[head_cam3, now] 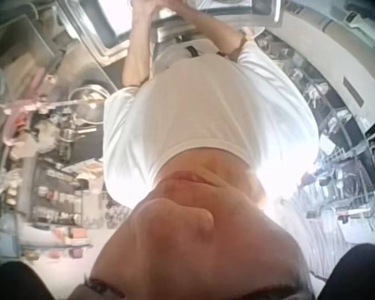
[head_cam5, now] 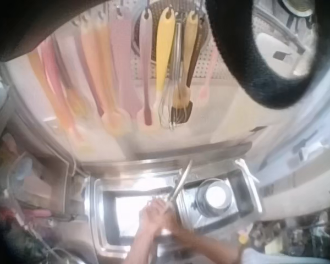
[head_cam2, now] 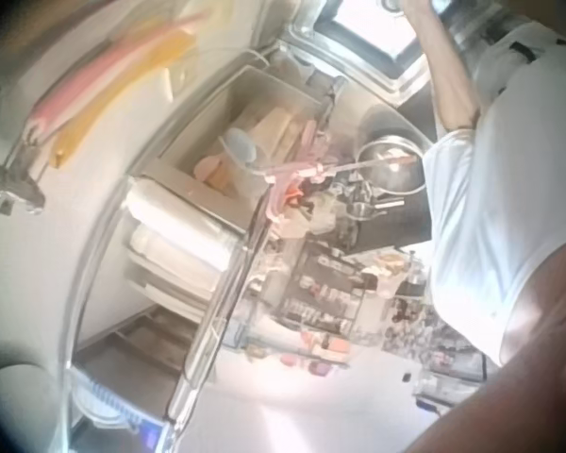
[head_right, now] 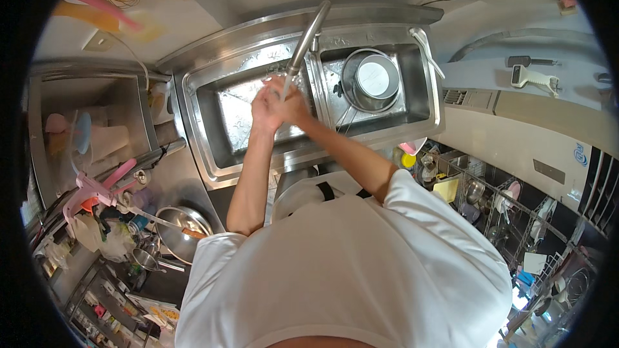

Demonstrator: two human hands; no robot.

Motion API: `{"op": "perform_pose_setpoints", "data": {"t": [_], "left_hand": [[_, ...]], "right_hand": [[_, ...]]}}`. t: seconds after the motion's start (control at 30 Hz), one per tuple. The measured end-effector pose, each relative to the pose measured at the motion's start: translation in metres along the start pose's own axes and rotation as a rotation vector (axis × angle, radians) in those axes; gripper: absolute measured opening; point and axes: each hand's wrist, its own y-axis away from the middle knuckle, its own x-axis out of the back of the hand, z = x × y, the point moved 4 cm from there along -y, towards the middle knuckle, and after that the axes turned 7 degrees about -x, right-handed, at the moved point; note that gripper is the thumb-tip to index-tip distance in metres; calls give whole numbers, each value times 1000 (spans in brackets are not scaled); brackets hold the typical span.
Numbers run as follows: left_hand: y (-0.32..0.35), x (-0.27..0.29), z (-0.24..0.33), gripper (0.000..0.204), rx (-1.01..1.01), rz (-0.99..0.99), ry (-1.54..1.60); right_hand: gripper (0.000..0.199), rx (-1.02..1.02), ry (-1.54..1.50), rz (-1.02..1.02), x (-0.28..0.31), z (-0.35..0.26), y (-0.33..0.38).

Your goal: The person assembles small food items by hand, placing them onto a plate in a circular pattern. They then move to the sink to rinse two metal bowls and wash a cloth. Finally, they return to the counter to wipe the surface and adjust the plate of food.

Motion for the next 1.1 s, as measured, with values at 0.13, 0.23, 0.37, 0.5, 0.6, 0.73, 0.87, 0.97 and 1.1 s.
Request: {"op": "perform_pose_setpoints", "data": {"t": [0.13,0.23,0.37,0.5,0.6,0.73,0.87,0.97,1.1], "left_hand": [[9,-3,0,58,-286,24,-291],[27,-22,-26,58,-265,74,-641],[7,4,15,51,-786,128,-1383],[5,28,34,47,-599,181,-932],[27,4,26,50,-388,201,-598],[31,5,10,57,-305,99,-383],[19,31,-9,57,-264,15,-330],[36,32,-11,64,-364,91,-547],[59,19,-13,69,-435,283,-792]], "right_hand": [[25,104,-128,-60,-20,-4,18],[44,-606,-761,-2,-7,-6,-17],[42,-705,-1324,-182,-46,12,6],[26,-765,-1153,-189,-47,-5,13],[28,-655,-899,-90,-38,-21,13],[31,-816,-647,-80,-43,8,7],[35,-1015,-579,-59,-53,49,-7],[49,-984,-726,100,-48,34,-9],[53,-946,-908,-204,-44,42,-10]]}}
